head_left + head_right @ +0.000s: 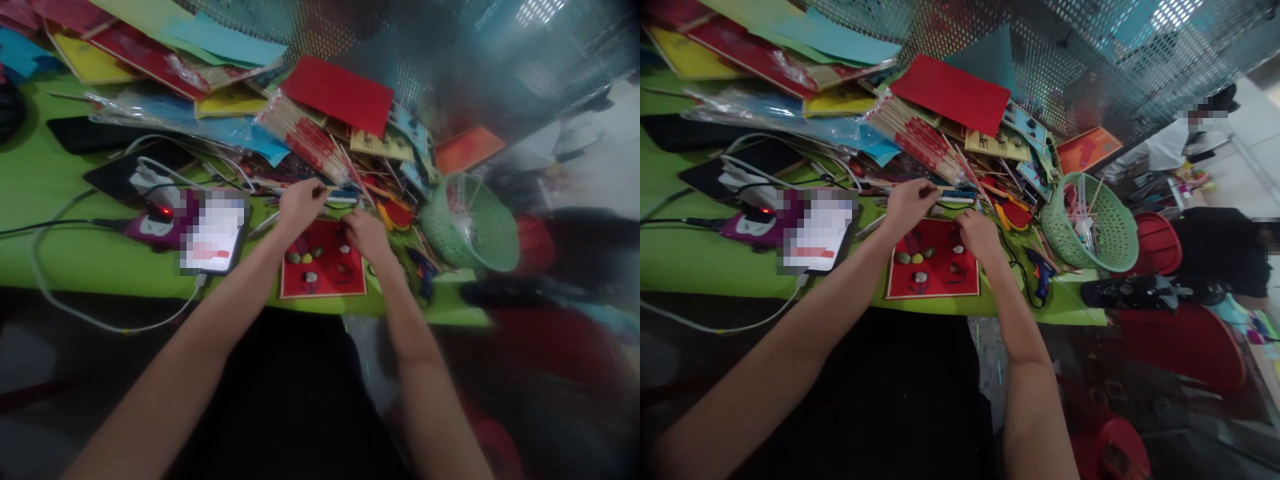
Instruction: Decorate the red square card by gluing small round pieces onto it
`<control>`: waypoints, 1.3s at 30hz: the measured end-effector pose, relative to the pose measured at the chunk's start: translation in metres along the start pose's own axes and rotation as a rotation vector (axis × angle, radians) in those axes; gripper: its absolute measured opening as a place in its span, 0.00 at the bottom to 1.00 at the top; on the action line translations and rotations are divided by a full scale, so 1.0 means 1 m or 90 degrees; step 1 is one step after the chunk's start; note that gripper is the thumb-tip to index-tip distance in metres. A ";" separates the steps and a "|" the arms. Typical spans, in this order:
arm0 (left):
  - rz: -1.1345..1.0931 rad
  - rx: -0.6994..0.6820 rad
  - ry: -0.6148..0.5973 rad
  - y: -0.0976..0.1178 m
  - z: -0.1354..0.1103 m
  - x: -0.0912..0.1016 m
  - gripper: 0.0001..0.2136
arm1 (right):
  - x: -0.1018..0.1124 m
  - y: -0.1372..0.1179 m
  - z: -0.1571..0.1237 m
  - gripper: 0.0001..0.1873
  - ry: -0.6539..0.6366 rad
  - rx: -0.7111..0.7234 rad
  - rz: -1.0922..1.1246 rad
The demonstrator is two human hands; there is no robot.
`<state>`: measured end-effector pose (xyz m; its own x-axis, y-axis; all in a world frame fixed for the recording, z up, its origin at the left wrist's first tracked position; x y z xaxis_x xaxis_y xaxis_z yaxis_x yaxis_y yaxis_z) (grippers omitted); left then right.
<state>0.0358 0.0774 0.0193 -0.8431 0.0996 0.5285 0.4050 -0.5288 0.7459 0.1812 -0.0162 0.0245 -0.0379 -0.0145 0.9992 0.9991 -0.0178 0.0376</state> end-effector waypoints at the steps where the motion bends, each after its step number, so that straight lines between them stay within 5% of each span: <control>1: 0.001 0.000 0.001 0.000 0.000 0.000 0.07 | 0.000 0.000 0.000 0.15 -0.004 -0.001 -0.012; 9: 0.014 0.023 -0.013 -0.002 0.000 0.000 0.07 | 0.006 0.010 -0.008 0.07 0.012 -0.055 0.082; 13: 0.014 0.026 -0.043 -0.001 0.000 -0.001 0.10 | 0.042 0.029 -0.058 0.04 0.043 -0.067 0.224; 19: 0.007 0.036 -0.078 -0.001 0.001 -0.003 0.11 | 0.084 0.057 -0.162 0.06 -0.191 -0.027 0.308; 22: 0.059 0.048 -0.073 -0.002 0.001 0.005 0.10 | 0.091 0.077 -0.181 0.09 -0.139 -0.114 0.314; 25: 0.123 0.042 -0.085 -0.002 0.001 0.009 0.09 | 0.083 0.077 -0.173 0.11 -0.080 -0.149 0.321; 32: 0.159 0.029 -0.158 -0.005 -0.002 0.000 0.10 | 0.028 0.023 -0.121 0.06 -0.073 -0.120 0.217; 39: 0.155 -0.012 -0.145 0.005 -0.005 -0.003 0.11 | -0.002 0.007 -0.116 0.08 -0.061 -0.118 0.027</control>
<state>0.0391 0.0698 0.0194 -0.6209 0.1536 0.7687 0.5763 -0.5753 0.5805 0.1864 -0.1324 0.0215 0.0149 0.0763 0.9970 0.9792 -0.2029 0.0009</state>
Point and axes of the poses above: each hand's wrist, its own z-axis towards the middle knuckle, its own x-axis out of the back of the hand, y = z × x, the point moved 6 cm from there along z, towards the middle knuckle, and after that the axes turned 8 degrees about -x, right-handed, at the moved point
